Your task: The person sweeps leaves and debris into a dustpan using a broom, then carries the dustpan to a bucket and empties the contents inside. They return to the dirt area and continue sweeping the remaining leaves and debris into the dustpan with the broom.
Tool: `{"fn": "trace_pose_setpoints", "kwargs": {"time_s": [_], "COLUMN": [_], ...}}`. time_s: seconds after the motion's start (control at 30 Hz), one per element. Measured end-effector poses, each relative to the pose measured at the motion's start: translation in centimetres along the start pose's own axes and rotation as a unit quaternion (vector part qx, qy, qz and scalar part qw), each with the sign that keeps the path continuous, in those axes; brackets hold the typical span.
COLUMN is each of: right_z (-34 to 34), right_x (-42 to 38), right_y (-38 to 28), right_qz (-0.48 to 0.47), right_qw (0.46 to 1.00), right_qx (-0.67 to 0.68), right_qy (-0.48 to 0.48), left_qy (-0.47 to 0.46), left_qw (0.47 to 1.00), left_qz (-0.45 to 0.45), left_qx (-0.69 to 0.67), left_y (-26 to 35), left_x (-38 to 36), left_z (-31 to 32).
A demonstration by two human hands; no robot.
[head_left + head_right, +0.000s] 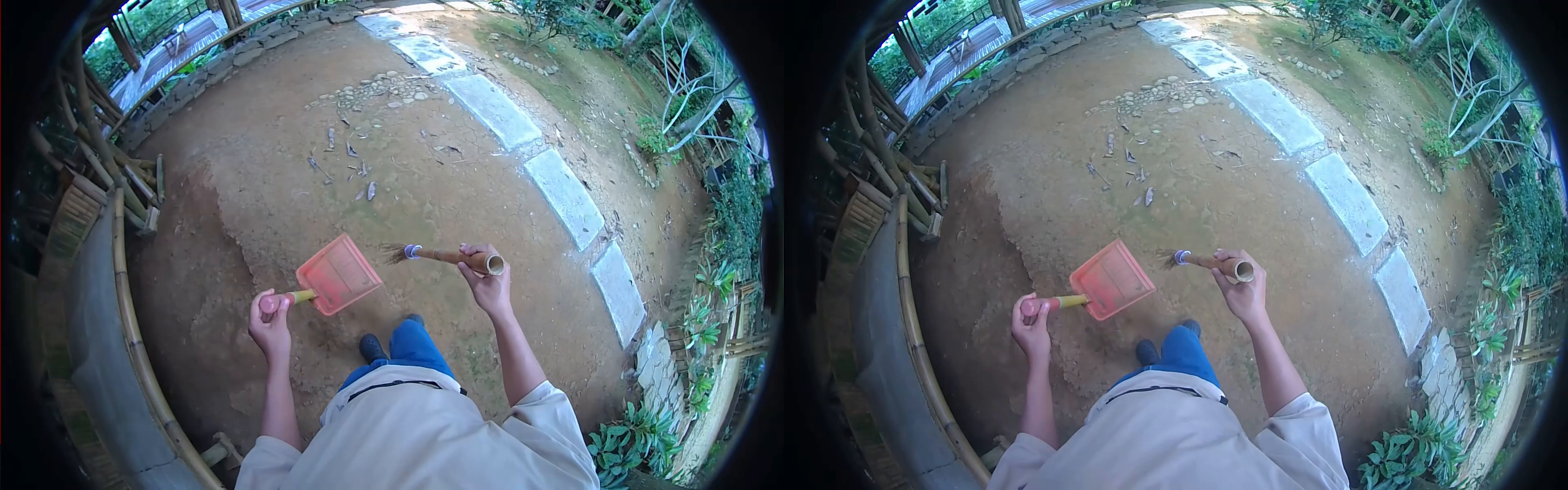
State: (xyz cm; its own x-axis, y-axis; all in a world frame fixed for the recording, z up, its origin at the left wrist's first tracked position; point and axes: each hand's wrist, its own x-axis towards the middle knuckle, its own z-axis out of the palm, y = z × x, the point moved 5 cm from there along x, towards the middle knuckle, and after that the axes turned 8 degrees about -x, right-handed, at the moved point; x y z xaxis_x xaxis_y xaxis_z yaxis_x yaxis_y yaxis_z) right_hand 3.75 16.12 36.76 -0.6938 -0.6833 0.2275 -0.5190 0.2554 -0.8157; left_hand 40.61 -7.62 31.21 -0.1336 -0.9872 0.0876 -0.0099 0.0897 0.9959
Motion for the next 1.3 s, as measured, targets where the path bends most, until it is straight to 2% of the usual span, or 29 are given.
{"fn": "trace_pose_setpoints", "kwargs": {"time_s": [0.1,0.37,0.53,0.7,0.87,1.0,1.1,1.2,1.3], "right_z": [1.9,7.1,11.3,15.2,19.1,22.8,24.6,26.1,27.5], "right_x": [5.0,20.3,29.8,36.4,40.3,40.9,40.4,39.8,39.3], "right_y": [1.8,6.9,10.4,12.0,13.8,15.8,15.7,15.0,14.3], "right_qz": [0.017,-0.008,0.000,-0.017,-0.043,-0.042,-0.013,0.074,0.111], "right_qw": [0.999,0.999,0.998,0.999,0.998,0.999,1.000,0.995,0.990], "right_qx": [0.036,0.037,0.054,0.030,0.025,0.011,-0.018,-0.047,-0.065], "right_qy": [0.035,0.023,0.032,0.017,0.028,0.001,0.010,0.042,0.056], "left_qy": [-0.004,0.000,0.037,0.044,0.053,0.050,0.068,0.067,0.055], "left_qw": [1.000,0.999,0.997,0.995,0.993,0.988,0.992,0.989,0.988], "left_qz": [-0.009,-0.013,-0.020,-0.041,-0.056,-0.115,-0.062,-0.105,-0.130], "left_qx": [0.004,0.044,0.066,0.081,0.094,0.090,0.092,0.078,0.065], "left_y": [-2.0,-9.4,-12.3,-15.4,-17.8,-20.8,-23.5,-25.9,-28.9], "left_x": [3.8,15.1,22.4,28.0,33.6,37.1,39.7,42.1,44.1], "left_z": [2.1,9.2,13.6,16.8,18.8,18.6,18.3,18.1,18.1]}}
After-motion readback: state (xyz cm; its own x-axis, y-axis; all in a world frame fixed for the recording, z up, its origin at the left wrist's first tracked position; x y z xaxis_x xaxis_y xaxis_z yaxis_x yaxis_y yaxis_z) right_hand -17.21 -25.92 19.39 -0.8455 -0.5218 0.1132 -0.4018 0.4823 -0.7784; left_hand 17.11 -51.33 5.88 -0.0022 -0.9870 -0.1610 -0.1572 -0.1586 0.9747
